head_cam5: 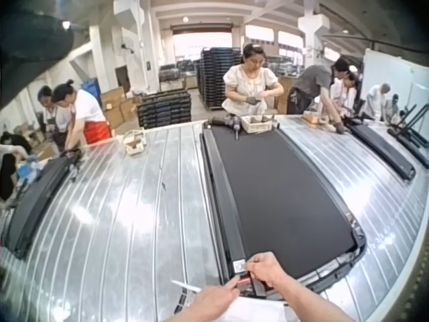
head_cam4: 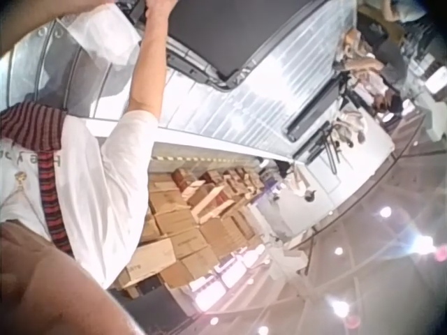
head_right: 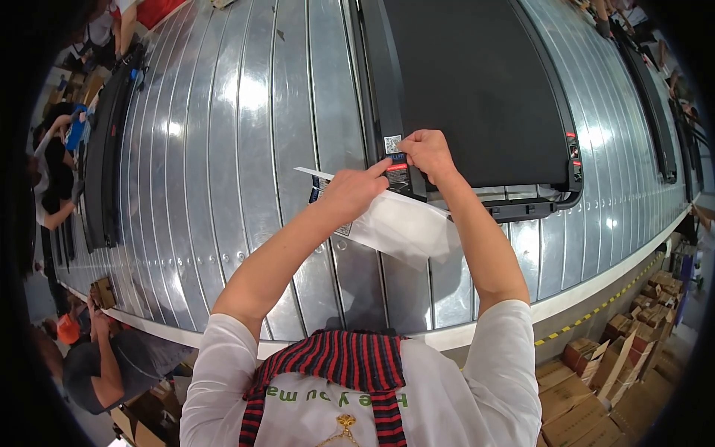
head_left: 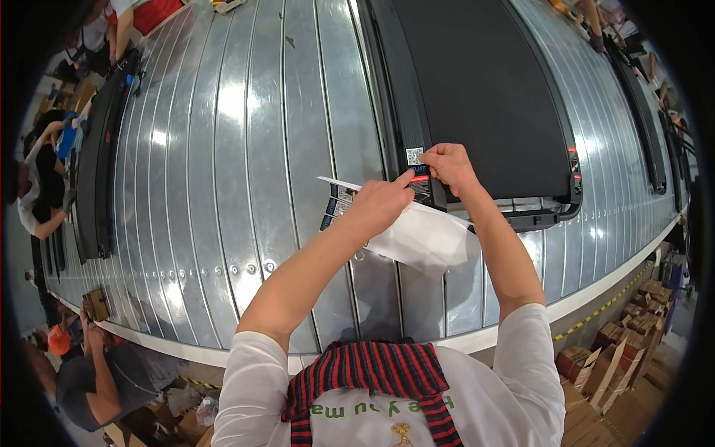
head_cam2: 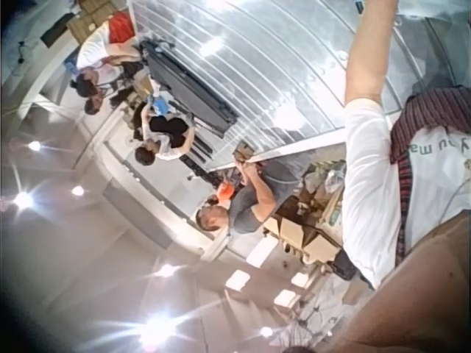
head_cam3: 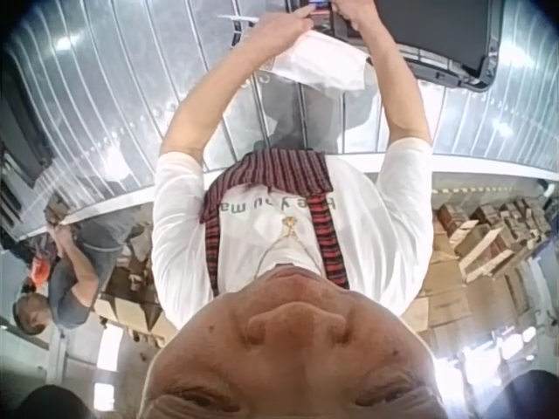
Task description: Applying QR code labels and instructional stickers to the frames of treadmills on a factory assembly line.
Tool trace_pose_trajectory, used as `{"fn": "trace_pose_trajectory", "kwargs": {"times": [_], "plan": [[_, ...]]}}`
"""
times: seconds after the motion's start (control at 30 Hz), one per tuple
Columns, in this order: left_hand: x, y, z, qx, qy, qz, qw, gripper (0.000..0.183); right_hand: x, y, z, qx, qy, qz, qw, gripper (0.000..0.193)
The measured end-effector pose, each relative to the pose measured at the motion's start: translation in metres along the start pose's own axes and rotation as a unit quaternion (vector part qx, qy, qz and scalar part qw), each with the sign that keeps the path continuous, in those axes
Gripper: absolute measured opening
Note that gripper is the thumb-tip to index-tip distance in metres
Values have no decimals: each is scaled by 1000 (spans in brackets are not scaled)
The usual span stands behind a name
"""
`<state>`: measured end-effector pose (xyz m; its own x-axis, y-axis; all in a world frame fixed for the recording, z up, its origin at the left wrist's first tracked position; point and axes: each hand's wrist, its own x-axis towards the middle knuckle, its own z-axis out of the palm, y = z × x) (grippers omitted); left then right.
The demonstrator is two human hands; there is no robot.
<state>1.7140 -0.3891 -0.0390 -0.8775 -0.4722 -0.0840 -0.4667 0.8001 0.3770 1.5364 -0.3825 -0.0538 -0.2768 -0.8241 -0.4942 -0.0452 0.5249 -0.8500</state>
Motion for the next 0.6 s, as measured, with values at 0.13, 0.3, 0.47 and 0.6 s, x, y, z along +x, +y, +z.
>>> {"fn": "trace_pose_trajectory", "kwargs": {"times": [0.13,0.3,0.47,0.6], "plan": [[1,0,4,-7,25,9,1000,5,1,3,3,-107,46,-78,990,11],[-28,1,0,1,26,-9,1000,7,-10,-6,8,-374,124,-202,896,14],[-138,19,3,-56,-11,-37,998,20,-24,12,35,-469,110,-550,682,27],[-230,68,3,-132,2,-110,985,10,-61,47,24,-519,125,-468,705,25]]}}
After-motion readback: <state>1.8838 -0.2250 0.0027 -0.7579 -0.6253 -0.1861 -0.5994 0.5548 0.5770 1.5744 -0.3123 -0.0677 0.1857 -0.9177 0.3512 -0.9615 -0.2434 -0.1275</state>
